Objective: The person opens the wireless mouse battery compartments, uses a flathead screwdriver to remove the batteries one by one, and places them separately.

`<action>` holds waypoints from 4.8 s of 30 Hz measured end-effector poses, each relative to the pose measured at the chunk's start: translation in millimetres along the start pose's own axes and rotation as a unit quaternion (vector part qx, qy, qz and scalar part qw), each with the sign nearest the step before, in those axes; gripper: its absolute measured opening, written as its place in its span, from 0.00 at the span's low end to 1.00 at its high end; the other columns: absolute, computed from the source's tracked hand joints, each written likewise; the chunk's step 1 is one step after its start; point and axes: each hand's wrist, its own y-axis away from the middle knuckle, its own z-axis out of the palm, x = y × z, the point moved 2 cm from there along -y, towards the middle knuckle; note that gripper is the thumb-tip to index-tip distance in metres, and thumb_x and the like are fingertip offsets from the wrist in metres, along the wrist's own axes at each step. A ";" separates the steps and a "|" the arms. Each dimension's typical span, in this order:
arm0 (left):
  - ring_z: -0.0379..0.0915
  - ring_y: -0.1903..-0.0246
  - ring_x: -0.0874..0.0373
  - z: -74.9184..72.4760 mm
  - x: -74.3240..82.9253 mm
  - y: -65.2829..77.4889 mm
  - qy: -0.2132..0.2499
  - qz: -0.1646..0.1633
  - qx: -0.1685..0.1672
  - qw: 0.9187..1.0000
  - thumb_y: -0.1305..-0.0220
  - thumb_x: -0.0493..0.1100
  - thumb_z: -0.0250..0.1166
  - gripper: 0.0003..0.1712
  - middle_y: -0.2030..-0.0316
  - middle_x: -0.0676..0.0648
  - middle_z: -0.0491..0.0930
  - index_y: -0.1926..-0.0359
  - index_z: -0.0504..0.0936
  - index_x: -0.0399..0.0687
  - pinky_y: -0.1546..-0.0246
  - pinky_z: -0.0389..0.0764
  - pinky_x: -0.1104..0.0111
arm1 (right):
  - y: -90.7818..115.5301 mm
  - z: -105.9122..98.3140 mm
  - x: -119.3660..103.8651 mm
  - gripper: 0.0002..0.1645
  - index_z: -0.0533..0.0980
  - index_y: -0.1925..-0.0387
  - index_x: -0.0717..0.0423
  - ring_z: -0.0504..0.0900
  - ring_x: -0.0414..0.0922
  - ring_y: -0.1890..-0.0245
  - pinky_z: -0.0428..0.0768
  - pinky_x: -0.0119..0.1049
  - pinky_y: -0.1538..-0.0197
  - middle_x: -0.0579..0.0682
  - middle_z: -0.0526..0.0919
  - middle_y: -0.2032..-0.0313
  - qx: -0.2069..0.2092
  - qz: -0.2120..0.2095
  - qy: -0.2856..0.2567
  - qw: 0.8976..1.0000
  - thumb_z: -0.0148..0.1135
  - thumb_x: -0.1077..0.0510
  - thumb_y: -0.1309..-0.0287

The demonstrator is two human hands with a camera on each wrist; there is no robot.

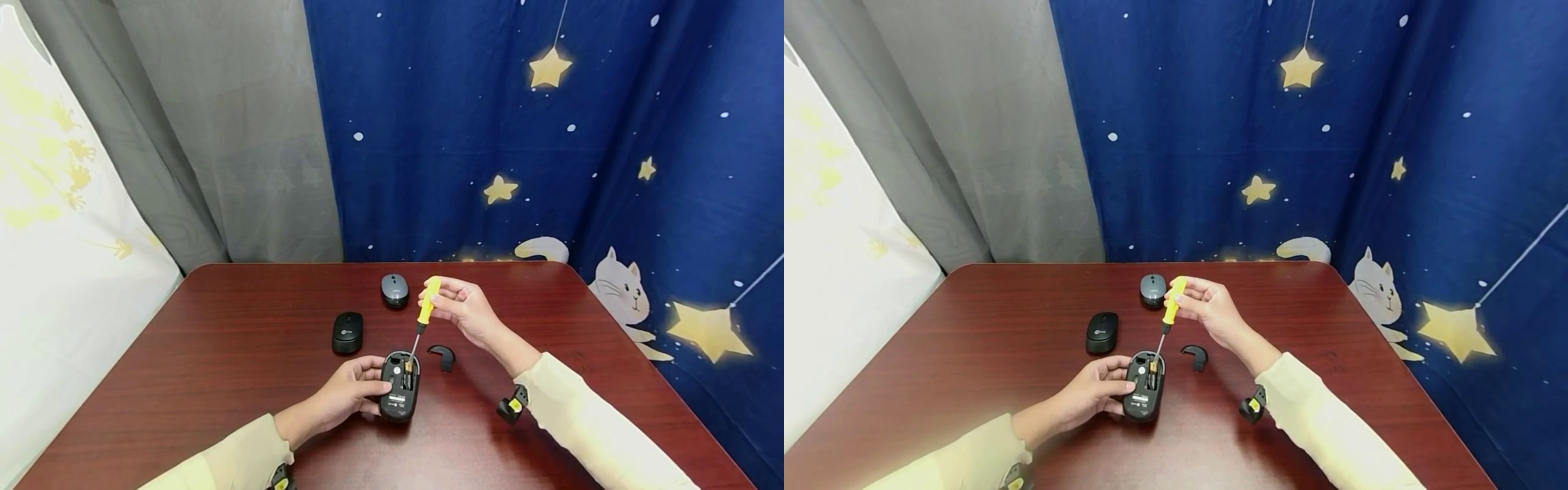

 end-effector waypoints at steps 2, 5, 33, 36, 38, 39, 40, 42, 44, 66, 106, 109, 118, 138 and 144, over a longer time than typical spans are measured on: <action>0.81 0.64 0.53 0.9 -0.4 0.2 -0.006 0.001 -0.002 1.000 0.40 0.31 0.63 0.28 0.58 0.40 0.80 0.41 0.66 0.26 0.70 0.84 0.64 | -1.5 0.4 2.2 0.13 0.79 0.55 0.58 0.85 0.47 0.59 0.82 0.42 0.54 0.54 0.85 0.61 0.006 0.016 0.003 1.000 0.56 0.72 0.37; 0.81 0.64 0.53 2.5 -1.3 0.0 -0.013 -0.001 -0.006 1.000 0.41 0.31 0.64 0.29 0.58 0.40 0.80 0.41 0.66 0.26 0.71 0.84 0.65 | -3.6 0.5 5.7 0.11 0.77 0.54 0.64 0.85 0.46 0.61 0.83 0.42 0.55 0.56 0.84 0.62 0.020 0.048 0.005 0.999 0.56 0.72 0.37; 0.81 0.65 0.53 7.5 -4.1 0.6 -0.034 0.005 -0.025 0.999 0.40 0.32 0.63 0.27 0.58 0.40 0.80 0.41 0.68 0.27 0.74 0.82 0.66 | -3.3 -9.0 31.2 0.22 0.65 0.44 0.83 0.85 0.43 0.66 0.83 0.36 0.58 0.65 0.83 0.60 0.089 0.195 0.023 0.977 0.54 0.70 0.35; 0.81 0.65 0.53 7.7 -4.5 0.4 -0.034 0.006 -0.025 0.999 0.40 0.32 0.63 0.27 0.59 0.40 0.80 0.41 0.68 0.27 0.74 0.83 0.66 | -3.3 -9.0 32.6 0.22 0.65 0.44 0.84 0.85 0.43 0.66 0.83 0.35 0.58 0.62 0.84 0.62 0.084 0.200 0.021 0.976 0.54 0.71 0.35; 0.81 0.65 0.53 7.9 -4.7 0.4 -0.034 0.005 -0.025 0.999 0.40 0.31 0.63 0.27 0.59 0.40 0.80 0.41 0.68 0.27 0.73 0.83 0.65 | -3.3 -9.1 33.5 0.22 0.65 0.44 0.84 0.85 0.43 0.66 0.83 0.35 0.58 0.60 0.84 0.64 0.084 0.204 0.022 0.975 0.54 0.71 0.35; 0.81 0.65 0.53 8.0 -4.8 0.4 -0.033 0.004 -0.025 0.999 0.40 0.31 0.63 0.27 0.59 0.40 0.80 0.41 0.68 0.27 0.73 0.83 0.65 | -3.2 -9.3 33.9 0.22 0.65 0.44 0.84 0.85 0.43 0.66 0.83 0.35 0.57 0.60 0.84 0.63 0.085 0.206 0.022 0.975 0.54 0.71 0.35; 0.81 0.65 0.53 8.1 -4.8 0.3 -0.033 0.004 -0.025 0.999 0.40 0.31 0.63 0.27 0.58 0.40 0.80 0.41 0.68 0.27 0.73 0.83 0.65 | -3.1 -9.6 34.0 0.22 0.65 0.44 0.83 0.85 0.43 0.66 0.83 0.36 0.57 0.61 0.84 0.63 0.086 0.207 0.021 0.974 0.54 0.71 0.35; 0.81 0.65 0.53 8.4 -4.8 0.2 -0.032 0.004 -0.024 0.999 0.40 0.31 0.63 0.27 0.58 0.40 0.80 0.41 0.68 0.27 0.72 0.83 0.65 | -2.8 -10.1 34.1 0.23 0.65 0.43 0.83 0.85 0.43 0.66 0.83 0.36 0.57 0.63 0.83 0.61 0.087 0.208 0.022 0.974 0.54 0.70 0.34; 0.81 0.65 0.53 8.7 -4.7 0.0 -0.031 0.003 -0.024 0.999 0.40 0.31 0.63 0.26 0.58 0.39 0.80 0.41 0.68 0.27 0.72 0.83 0.64 | -2.4 -10.6 33.9 0.23 0.64 0.43 0.83 0.85 0.43 0.65 0.82 0.37 0.56 0.65 0.83 0.58 0.086 0.208 0.022 0.974 0.54 0.70 0.34; 0.81 0.64 0.53 11.1 -3.2 -3.4 -0.032 0.004 -0.027 0.999 0.40 0.31 0.63 0.27 0.58 0.39 0.80 0.41 0.68 0.27 0.70 0.84 0.62 | -0.3 -11.7 37.6 0.21 0.65 0.45 0.84 0.84 0.42 0.68 0.83 0.33 0.60 0.56 0.84 0.67 0.084 0.224 -0.002 0.971 0.52 0.71 0.35; 0.81 0.63 0.51 2.2 -1.9 0.4 -0.015 -0.003 -0.005 1.000 0.40 0.30 0.63 0.28 0.57 0.40 0.80 0.40 0.66 0.26 0.68 0.84 0.61 | -11.1 -40.5 -14.8 0.21 0.61 0.40 0.74 0.85 0.44 0.61 0.82 0.35 0.56 0.53 0.85 0.65 0.102 0.146 -0.070 0.982 0.48 0.70 0.31; 0.81 0.62 0.51 1.1 -2.8 1.2 -0.009 -0.005 -0.001 1.000 0.40 0.30 0.63 0.28 0.56 0.39 0.80 0.40 0.66 0.26 0.68 0.84 0.60 | -11.1 -48.7 -16.9 0.23 0.59 0.38 0.75 0.85 0.43 0.61 0.82 0.35 0.57 0.51 0.85 0.65 0.112 0.147 -0.063 0.981 0.48 0.70 0.31; 0.81 0.60 0.49 -1.4 -0.7 3.7 0.001 -0.009 0.004 1.000 0.39 0.30 0.63 0.29 0.55 0.38 0.79 0.39 0.64 0.26 0.65 0.84 0.59 | -12.4 -73.5 -17.4 0.26 0.60 0.36 0.73 0.84 0.40 0.64 0.82 0.32 0.57 0.48 0.84 0.66 0.152 0.152 -0.038 0.976 0.52 0.69 0.32; 0.81 0.61 0.50 -3.4 1.4 5.7 0.007 -0.006 0.005 1.000 0.38 0.31 0.63 0.28 0.55 0.39 0.80 0.39 0.65 0.25 0.67 0.84 0.62 | -14.3 -115.5 7.9 0.29 0.63 0.36 0.74 0.83 0.39 0.71 0.83 0.33 0.62 0.45 0.83 0.73 0.236 0.223 0.070 0.943 0.59 0.69 0.37; 0.81 0.61 0.50 -3.8 1.8 6.4 0.009 -0.005 0.005 1.000 0.38 0.31 0.62 0.28 0.55 0.38 0.80 0.39 0.64 0.25 0.66 0.84 0.61 | -11.1 -128.0 16.8 0.29 0.65 0.38 0.74 0.83 0.38 0.74 0.84 0.33 0.65 0.45 0.83 0.75 0.256 0.247 0.085 0.931 0.60 0.70 0.39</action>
